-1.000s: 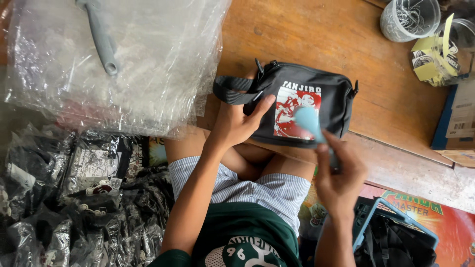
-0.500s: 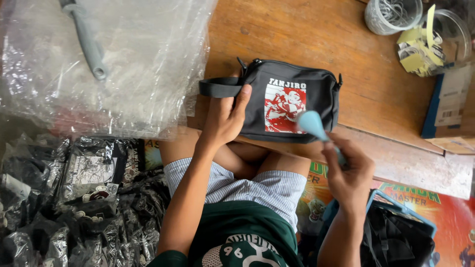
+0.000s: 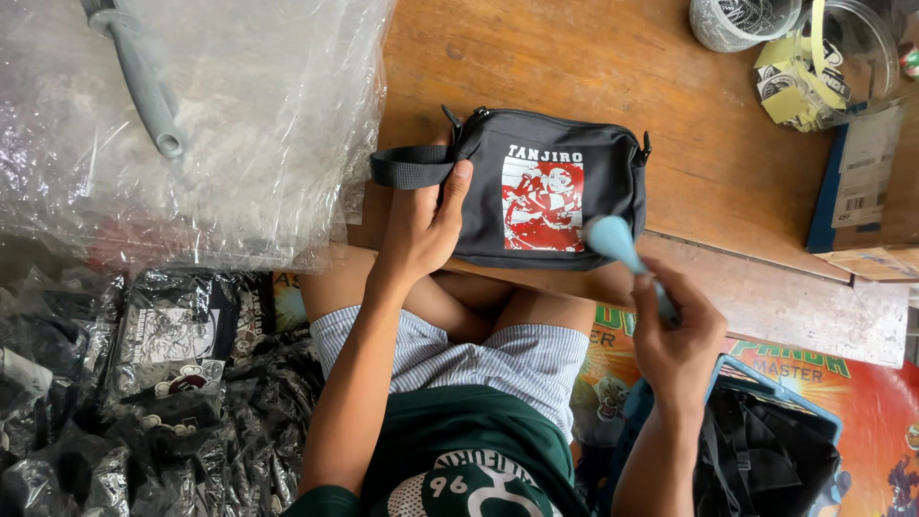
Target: The person cleans a small black pouch using a brush and a duster. They brush the front surface of the pouch, turn it over to brush the back, and then use a duster to wipe a plastic sheet and the pouch itself.
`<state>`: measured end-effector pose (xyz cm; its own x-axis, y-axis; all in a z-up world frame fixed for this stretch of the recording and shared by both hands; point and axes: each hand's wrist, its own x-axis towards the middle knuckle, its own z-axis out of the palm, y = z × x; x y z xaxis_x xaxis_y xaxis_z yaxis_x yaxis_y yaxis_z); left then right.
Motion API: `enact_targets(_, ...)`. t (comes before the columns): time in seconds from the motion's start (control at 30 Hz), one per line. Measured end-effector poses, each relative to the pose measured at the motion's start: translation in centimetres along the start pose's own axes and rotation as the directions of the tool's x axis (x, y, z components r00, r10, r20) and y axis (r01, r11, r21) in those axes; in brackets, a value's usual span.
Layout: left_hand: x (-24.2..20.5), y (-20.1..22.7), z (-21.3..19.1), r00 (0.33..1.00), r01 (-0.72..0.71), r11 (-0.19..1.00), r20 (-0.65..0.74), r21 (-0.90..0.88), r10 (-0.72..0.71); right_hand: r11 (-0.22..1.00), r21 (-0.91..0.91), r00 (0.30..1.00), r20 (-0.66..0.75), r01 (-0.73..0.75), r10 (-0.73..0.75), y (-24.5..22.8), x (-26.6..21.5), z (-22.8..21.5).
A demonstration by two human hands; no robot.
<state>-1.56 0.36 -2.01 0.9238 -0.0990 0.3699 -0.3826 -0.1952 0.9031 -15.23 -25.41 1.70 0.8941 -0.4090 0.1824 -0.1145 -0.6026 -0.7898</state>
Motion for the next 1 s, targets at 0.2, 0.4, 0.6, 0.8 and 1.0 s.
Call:
enact_targets(0.2, 0.0, -0.1, 0.2, 1.000, -0.012, 1.000, -0.009, 0.017, 0.012, 0.990, -0.120, 0.967, -0.236, 0.074, -0.101, 2.9, 0.8, -0.7)
enact_targets(0.4, -0.3, -2.0, 0.8, 1.000, -0.002, 1.000, -0.005, 0.020, 0.002, 0.998, 0.066, 0.990, -0.143, 0.019, -0.009, 3.6, 0.3, 0.2)
enact_targets(0.6, -0.4, -1.9, 0.8, 0.999, -0.003, 0.998, -0.031, 0.069, 0.005, 0.995, 0.056, 0.991, -0.098, -0.088, 0.093, 3.2, 1.1, 1.2)
enact_targets(0.8, -0.2, -0.6, 1.6, 0.965, -0.174, 0.976, -0.177, 0.127, 0.195, 0.988, -0.078, 0.989, -0.072, -0.134, 0.128, 0.9, 2.9, 2.0)
enact_targets(1.0, -0.2, 2.6, 0.8, 0.947, -0.219, 0.976, -0.240, 0.009, 0.215, 0.986, -0.026, 0.977, -0.140, -0.165, 0.160, 1.4, 4.2, 1.9)
